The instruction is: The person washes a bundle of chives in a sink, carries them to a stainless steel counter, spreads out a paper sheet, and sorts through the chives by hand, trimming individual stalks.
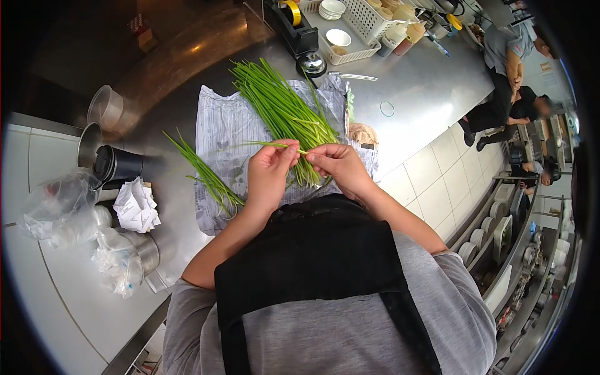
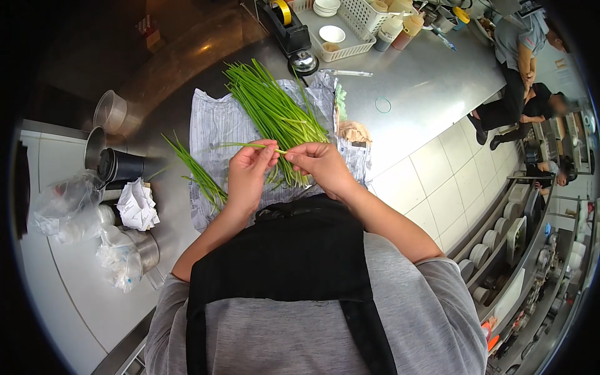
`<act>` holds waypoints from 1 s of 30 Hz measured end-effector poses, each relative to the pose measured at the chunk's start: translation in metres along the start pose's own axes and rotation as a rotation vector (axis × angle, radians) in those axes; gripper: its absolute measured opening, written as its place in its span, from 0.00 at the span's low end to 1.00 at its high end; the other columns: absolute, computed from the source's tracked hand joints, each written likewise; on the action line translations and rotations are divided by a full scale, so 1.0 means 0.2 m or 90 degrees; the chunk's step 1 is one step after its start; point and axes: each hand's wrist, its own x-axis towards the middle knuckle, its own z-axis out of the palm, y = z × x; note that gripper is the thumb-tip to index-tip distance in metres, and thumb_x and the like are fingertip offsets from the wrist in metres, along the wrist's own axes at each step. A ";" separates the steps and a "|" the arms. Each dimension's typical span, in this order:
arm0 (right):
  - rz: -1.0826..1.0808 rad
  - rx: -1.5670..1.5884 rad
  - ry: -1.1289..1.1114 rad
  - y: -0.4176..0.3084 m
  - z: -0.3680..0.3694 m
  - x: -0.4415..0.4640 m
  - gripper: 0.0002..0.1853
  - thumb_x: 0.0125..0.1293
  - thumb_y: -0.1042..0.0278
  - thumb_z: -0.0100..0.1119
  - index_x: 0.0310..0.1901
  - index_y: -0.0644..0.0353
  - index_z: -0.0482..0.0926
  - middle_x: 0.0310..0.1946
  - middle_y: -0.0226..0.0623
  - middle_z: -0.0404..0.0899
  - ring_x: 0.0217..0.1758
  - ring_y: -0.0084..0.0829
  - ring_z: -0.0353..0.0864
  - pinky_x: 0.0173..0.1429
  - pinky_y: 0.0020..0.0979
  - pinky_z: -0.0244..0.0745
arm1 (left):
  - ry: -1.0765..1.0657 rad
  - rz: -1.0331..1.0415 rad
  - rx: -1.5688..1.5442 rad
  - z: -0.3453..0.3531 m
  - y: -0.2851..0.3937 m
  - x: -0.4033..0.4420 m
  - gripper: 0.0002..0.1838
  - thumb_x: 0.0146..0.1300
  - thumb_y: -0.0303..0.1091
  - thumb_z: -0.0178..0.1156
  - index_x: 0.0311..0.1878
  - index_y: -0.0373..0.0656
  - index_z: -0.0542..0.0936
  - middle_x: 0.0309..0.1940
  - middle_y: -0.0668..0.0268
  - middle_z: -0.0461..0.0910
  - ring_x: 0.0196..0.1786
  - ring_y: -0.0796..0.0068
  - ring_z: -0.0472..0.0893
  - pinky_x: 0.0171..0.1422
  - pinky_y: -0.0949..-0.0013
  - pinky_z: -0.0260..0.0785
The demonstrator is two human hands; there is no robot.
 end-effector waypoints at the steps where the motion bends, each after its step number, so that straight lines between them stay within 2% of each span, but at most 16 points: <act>1: 0.023 0.058 0.005 0.00 0.00 0.00 0.08 0.63 0.70 0.61 0.39 0.65 0.83 0.27 0.28 0.80 0.28 0.14 0.72 0.33 0.17 0.67 | 0.022 -0.008 0.000 0.00 -0.01 0.01 0.09 0.65 0.29 0.58 0.45 0.34 0.78 0.35 0.67 0.79 0.38 0.82 0.77 0.45 0.78 0.71; 7: 0.013 -0.032 0.031 0.02 -0.07 -0.04 0.08 0.66 0.69 0.58 0.40 0.63 0.82 0.25 0.24 0.77 0.26 0.14 0.70 0.32 0.18 0.65 | 0.054 -0.001 -0.013 -0.03 -0.02 0.01 0.10 0.65 0.30 0.58 0.47 0.34 0.78 0.35 0.68 0.79 0.36 0.84 0.76 0.45 0.80 0.70; 11: 0.015 0.001 0.047 0.07 -0.10 -0.06 0.09 0.65 0.68 0.59 0.40 0.65 0.82 0.27 0.26 0.78 0.28 0.12 0.70 0.33 0.16 0.64 | 0.063 -0.023 0.005 -0.01 -0.02 0.00 0.11 0.66 0.30 0.58 0.47 0.35 0.78 0.35 0.69 0.78 0.36 0.84 0.75 0.44 0.80 0.70; 14: -0.044 -0.054 0.072 0.09 -0.09 -0.07 0.09 0.65 0.68 0.59 0.40 0.65 0.82 0.27 0.25 0.78 0.28 0.12 0.68 0.34 0.17 0.64 | 0.057 -0.027 -0.026 -0.02 -0.03 0.01 0.11 0.66 0.31 0.57 0.47 0.35 0.77 0.35 0.68 0.78 0.36 0.84 0.75 0.44 0.80 0.70; 19: -0.030 -0.231 0.035 0.10 -0.12 -0.07 0.09 0.65 0.67 0.60 0.39 0.65 0.81 0.27 0.25 0.78 0.30 0.12 0.67 0.35 0.18 0.65 | 0.103 -0.013 -0.089 -0.04 -0.03 0.04 0.10 0.67 0.31 0.56 0.46 0.34 0.77 0.39 0.67 0.79 0.38 0.83 0.77 0.45 0.79 0.71; 23: -0.063 -0.238 0.062 0.13 -0.16 -0.05 0.10 0.66 0.65 0.58 0.40 0.64 0.81 0.27 0.25 0.77 0.29 0.13 0.68 0.36 0.19 0.65 | 0.128 0.006 -0.106 -0.09 -0.01 0.07 0.10 0.67 0.31 0.55 0.46 0.34 0.77 0.42 0.66 0.78 0.39 0.83 0.77 0.46 0.79 0.72; 25: -0.098 -0.266 0.102 0.08 -0.15 -0.06 0.13 0.68 0.62 0.55 0.43 0.64 0.79 0.29 0.26 0.77 0.30 0.14 0.68 0.36 0.20 0.66 | 0.122 0.007 -0.091 -0.09 -0.01 0.07 0.10 0.67 0.31 0.55 0.45 0.34 0.77 0.43 0.66 0.78 0.39 0.83 0.77 0.46 0.79 0.72; 26: -0.097 -0.266 0.106 0.05 -0.13 -0.06 0.13 0.68 0.62 0.55 0.43 0.64 0.79 0.29 0.26 0.77 0.30 0.14 0.68 0.36 0.20 0.66 | 0.119 0.005 -0.090 -0.08 -0.02 0.07 0.10 0.67 0.31 0.55 0.45 0.34 0.77 0.43 0.66 0.78 0.39 0.83 0.77 0.46 0.79 0.72; 28: -0.007 -0.127 0.018 0.00 -0.07 -0.05 0.16 0.70 0.58 0.52 0.45 0.63 0.77 0.31 0.27 0.77 0.31 0.16 0.69 0.37 0.20 0.67 | 0.102 -0.003 -0.095 -0.04 -0.02 0.05 0.10 0.67 0.31 0.55 0.46 0.35 0.77 0.45 0.65 0.78 0.39 0.83 0.77 0.46 0.79 0.72; 30: 0.022 -0.101 0.006 -0.01 -0.04 -0.03 0.17 0.70 0.55 0.52 0.45 0.63 0.77 0.32 0.27 0.77 0.31 0.17 0.70 0.37 0.21 0.68 | 0.090 -0.008 -0.082 -0.03 -0.02 0.04 0.10 0.68 0.31 0.55 0.46 0.35 0.77 0.42 0.66 0.78 0.39 0.83 0.77 0.47 0.78 0.72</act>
